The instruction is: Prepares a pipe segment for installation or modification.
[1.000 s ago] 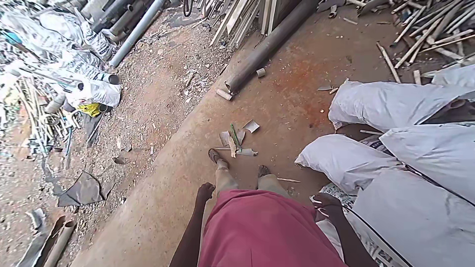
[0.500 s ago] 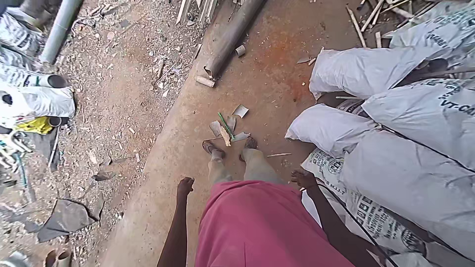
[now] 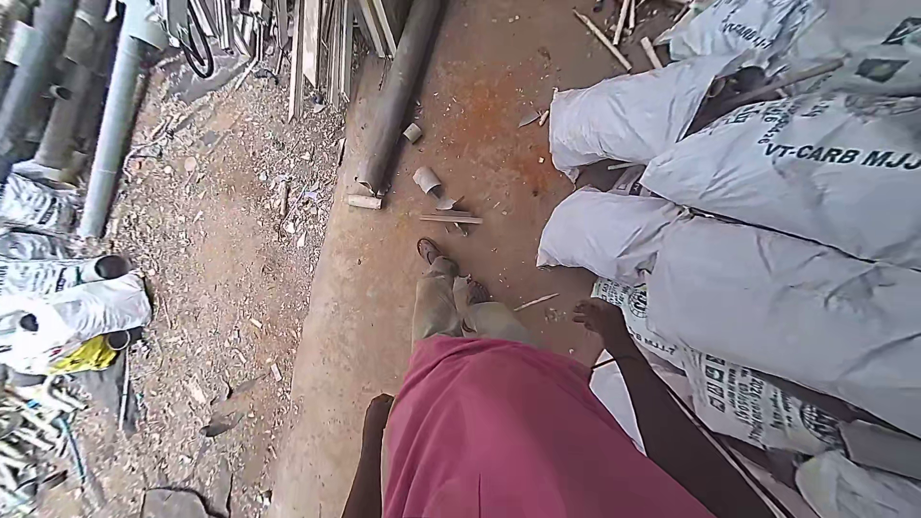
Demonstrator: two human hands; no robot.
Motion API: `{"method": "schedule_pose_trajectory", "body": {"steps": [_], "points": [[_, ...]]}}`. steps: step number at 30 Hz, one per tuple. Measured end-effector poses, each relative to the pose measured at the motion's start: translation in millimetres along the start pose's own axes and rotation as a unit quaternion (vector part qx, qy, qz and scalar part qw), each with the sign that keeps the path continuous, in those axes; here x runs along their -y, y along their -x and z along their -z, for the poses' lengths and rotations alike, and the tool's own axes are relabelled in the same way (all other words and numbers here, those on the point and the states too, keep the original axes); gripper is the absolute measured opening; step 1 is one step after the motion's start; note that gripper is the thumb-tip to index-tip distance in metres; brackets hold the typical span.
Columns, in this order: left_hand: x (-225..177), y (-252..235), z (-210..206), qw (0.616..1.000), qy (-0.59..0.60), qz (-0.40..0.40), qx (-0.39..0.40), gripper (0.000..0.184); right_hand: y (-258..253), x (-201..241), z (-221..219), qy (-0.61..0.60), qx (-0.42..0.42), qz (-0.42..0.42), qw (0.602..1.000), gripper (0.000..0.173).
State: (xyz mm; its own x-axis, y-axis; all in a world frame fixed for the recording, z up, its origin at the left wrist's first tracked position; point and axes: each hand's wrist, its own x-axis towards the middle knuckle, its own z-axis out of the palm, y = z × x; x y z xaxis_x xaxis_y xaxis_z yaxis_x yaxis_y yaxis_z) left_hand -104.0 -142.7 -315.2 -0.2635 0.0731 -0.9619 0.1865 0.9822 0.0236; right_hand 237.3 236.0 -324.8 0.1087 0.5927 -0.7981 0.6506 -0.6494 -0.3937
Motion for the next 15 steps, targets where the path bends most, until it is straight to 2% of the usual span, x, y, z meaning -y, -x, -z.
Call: {"method": "schedule_pose_trajectory", "body": {"steps": [1,3,6,9,12,14,15], "points": [[-10,-3,12,0.999,-0.034,-0.012,-0.005,0.034,6,3,0,-0.018,-0.003,0.013,1.0,0.027],[-33,-27,48,1.0,-0.016,-0.023,-0.012,0.037,13,-5,-4,-0.049,-0.011,0.018,0.999,0.027],[-80,-52,106,0.997,0.066,-0.047,-0.005,0.039,26,-41,-17,-0.082,-0.041,-0.051,0.994,0.027],[-126,-63,163,0.993,0.062,-0.093,-0.026,0.037,43,-81,-43,-0.103,-0.066,-0.145,0.982,0.028],[-133,-79,202,0.991,0.036,-0.127,-0.028,0.036,71,-111,-81,-0.114,-0.074,-0.222,0.966,0.03],[-129,-99,217,0.993,0.026,-0.118,-0.001,0.036,87,-99,-105,-0.123,-0.09,-0.238,0.959,0.032],[-114,-104,221,0.995,0.022,-0.099,0.016,0.036,101,-90,-118,-0.123,-0.09,-0.246,0.957,0.032]]}}
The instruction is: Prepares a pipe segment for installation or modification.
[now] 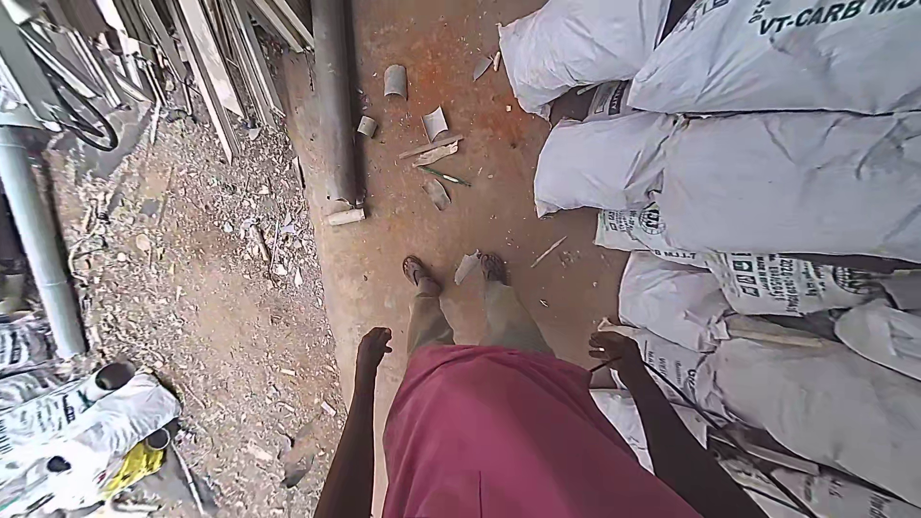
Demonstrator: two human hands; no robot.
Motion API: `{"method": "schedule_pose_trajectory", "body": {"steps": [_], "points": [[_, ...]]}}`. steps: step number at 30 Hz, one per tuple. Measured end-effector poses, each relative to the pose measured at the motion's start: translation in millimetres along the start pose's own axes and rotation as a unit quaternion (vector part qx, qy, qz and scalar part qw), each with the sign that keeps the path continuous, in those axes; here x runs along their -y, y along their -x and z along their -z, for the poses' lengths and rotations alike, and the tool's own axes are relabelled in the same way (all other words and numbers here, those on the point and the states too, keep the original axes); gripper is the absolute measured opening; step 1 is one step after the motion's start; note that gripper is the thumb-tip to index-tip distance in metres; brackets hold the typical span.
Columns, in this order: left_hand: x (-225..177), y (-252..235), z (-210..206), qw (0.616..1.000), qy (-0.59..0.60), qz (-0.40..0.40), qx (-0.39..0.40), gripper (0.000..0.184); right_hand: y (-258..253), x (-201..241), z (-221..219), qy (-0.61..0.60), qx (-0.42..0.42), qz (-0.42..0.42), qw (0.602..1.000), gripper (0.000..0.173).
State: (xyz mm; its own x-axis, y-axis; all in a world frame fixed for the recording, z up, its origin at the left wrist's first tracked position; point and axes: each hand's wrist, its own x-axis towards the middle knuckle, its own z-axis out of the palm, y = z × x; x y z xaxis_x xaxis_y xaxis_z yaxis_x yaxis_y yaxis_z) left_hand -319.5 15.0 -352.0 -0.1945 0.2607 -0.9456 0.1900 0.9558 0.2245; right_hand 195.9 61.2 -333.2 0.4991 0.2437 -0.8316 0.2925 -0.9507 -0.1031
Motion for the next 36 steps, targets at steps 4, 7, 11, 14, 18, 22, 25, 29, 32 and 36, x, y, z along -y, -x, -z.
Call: {"method": "schedule_pose_trajectory", "body": {"steps": [4,7,11,14,18,22,25,29,32,36], "points": [[46,-15,32,0.997,-0.022,0.067,0.034,0.038,38,31,-57,0.017,0.025,-0.006,1.0,0.028],[74,-15,50,0.994,-0.047,0.088,0.034,0.04,55,49,-83,0.036,0.053,0.013,0.998,0.028],[57,-26,75,0.987,-0.115,0.094,0.055,0.042,66,79,-102,-0.015,0.041,0.046,0.998,0.027],[24,-29,88,0.991,-0.111,0.056,0.056,0.04,67,88,-107,-0.029,0.034,0.048,0.998,0.027],[-33,-30,116,1.0,-0.03,-0.008,0.0,0.038,49,117,-125,-0.001,0.055,0.049,0.997,0.028],[-62,-33,131,1.0,0.003,-0.004,-0.024,0.038,21,171,-139,0.013,0.067,0.054,0.996,0.028],[-67,-25,147,0.999,-0.01,0.029,-0.032,0.038,21,229,-155,-0.006,0.078,0.067,0.995,0.03],[-67,-24,161,0.997,-0.028,0.061,-0.029,0.038,28,291,-165,0.0,0.104,0.149,0.983,0.026],[-68,-32,174,0.996,-0.05,0.068,-0.019,0.038,31,311,-173,-0.016,0.107,0.16,0.981,0.026],[-74,-52,201,0.993,-0.092,0.072,0.001,0.039,23,303,-189,-0.025,0.091,0.138,0.986,0.026]]}}
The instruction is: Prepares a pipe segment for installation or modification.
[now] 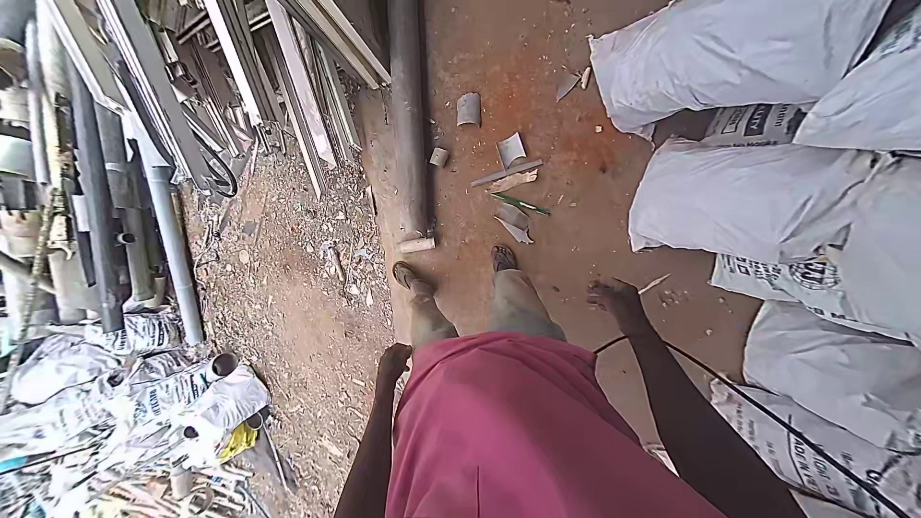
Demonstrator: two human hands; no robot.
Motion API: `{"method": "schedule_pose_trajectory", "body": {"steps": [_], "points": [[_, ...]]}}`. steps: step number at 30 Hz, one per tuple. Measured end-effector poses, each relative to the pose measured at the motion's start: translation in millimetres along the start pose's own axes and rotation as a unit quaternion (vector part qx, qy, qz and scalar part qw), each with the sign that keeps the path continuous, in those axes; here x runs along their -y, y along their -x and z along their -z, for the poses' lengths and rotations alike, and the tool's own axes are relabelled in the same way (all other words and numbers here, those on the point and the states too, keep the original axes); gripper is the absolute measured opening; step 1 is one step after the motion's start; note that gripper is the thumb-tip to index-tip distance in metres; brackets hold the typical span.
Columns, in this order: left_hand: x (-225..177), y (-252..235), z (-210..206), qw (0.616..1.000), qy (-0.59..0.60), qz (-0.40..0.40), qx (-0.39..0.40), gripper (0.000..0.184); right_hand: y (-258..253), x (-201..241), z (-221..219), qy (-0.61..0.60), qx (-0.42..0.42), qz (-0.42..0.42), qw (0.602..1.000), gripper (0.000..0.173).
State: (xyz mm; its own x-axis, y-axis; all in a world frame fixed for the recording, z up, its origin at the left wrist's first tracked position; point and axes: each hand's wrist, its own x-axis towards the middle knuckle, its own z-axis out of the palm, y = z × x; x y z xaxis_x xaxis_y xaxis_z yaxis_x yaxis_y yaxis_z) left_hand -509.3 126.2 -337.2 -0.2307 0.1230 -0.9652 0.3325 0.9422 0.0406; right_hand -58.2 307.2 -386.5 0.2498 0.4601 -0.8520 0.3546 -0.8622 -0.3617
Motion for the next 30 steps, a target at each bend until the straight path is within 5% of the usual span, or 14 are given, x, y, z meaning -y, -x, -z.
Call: {"method": "schedule_pose_trajectory", "body": {"steps": [7,16,23,30], "points": [[4,-56,101,0.998,-0.066,-0.021,0.007,0.039,34,-70,-61,-0.049,-0.094,-0.117,0.987,0.031],[-7,-106,208,0.984,-0.166,-0.063,-0.015,0.037,150,-119,-162,-0.06,-0.059,-0.179,0.98,0.022],[10,-73,174,0.989,-0.14,-0.029,-0.024,0.037,108,-112,-140,-0.067,-0.016,-0.164,0.984,0.028],[-25,-33,105,0.984,-0.176,-0.04,-0.001,0.034,68,-96,-70,-0.126,-0.057,-0.125,0.983,0.028]]}}
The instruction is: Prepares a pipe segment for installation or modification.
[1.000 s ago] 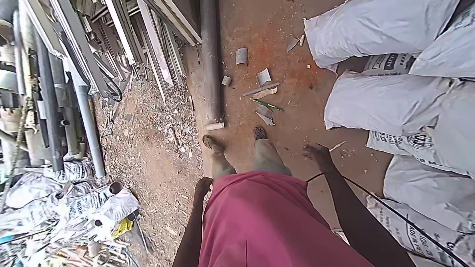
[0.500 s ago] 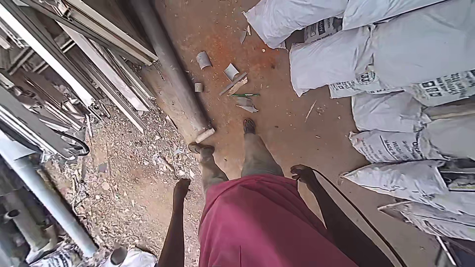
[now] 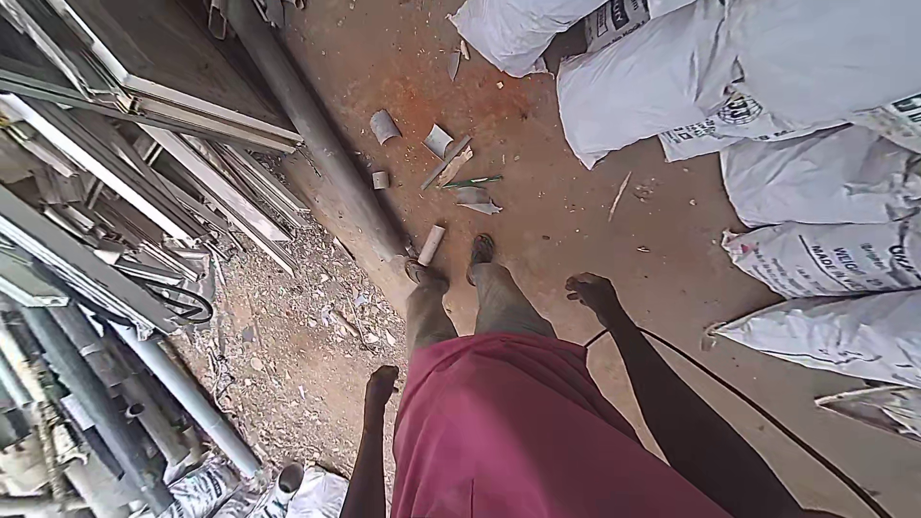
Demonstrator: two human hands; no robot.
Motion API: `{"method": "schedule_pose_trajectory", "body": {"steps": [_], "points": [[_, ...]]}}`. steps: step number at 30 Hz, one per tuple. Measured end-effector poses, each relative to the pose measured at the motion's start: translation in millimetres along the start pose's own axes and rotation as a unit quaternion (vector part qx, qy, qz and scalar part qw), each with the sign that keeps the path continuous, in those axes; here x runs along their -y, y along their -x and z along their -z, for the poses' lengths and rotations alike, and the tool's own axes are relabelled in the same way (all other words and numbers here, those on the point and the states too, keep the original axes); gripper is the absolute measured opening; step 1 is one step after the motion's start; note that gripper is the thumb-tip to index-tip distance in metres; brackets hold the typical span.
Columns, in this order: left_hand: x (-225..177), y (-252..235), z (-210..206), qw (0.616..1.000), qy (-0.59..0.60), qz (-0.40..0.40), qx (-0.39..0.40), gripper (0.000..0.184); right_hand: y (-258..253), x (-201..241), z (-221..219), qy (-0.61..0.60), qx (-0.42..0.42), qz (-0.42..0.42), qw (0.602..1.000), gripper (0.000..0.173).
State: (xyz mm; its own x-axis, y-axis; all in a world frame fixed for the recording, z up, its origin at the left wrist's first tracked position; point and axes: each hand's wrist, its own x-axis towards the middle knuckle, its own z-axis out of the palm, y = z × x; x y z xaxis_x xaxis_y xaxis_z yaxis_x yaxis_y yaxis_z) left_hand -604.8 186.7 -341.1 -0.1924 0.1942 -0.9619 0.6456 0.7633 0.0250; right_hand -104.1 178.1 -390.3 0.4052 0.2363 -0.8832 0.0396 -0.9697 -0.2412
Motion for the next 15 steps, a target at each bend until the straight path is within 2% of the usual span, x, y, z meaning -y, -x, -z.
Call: {"method": "schedule_pose_trajectory", "body": {"steps": [6,11,15], "points": [[-50,3,-2,0.998,-0.04,-0.041,0.014,0.034,2,-13,23,-0.057,-0.019,-0.013,0.998,0.028],[-111,-11,13,0.993,-0.076,-0.085,0.016,0.034,17,-30,24,-0.049,-0.021,-0.033,0.998,0.025],[-142,-27,32,0.991,-0.08,-0.102,0.02,0.034,22,-27,15,-0.059,-0.027,-0.054,0.996,0.025]]}}
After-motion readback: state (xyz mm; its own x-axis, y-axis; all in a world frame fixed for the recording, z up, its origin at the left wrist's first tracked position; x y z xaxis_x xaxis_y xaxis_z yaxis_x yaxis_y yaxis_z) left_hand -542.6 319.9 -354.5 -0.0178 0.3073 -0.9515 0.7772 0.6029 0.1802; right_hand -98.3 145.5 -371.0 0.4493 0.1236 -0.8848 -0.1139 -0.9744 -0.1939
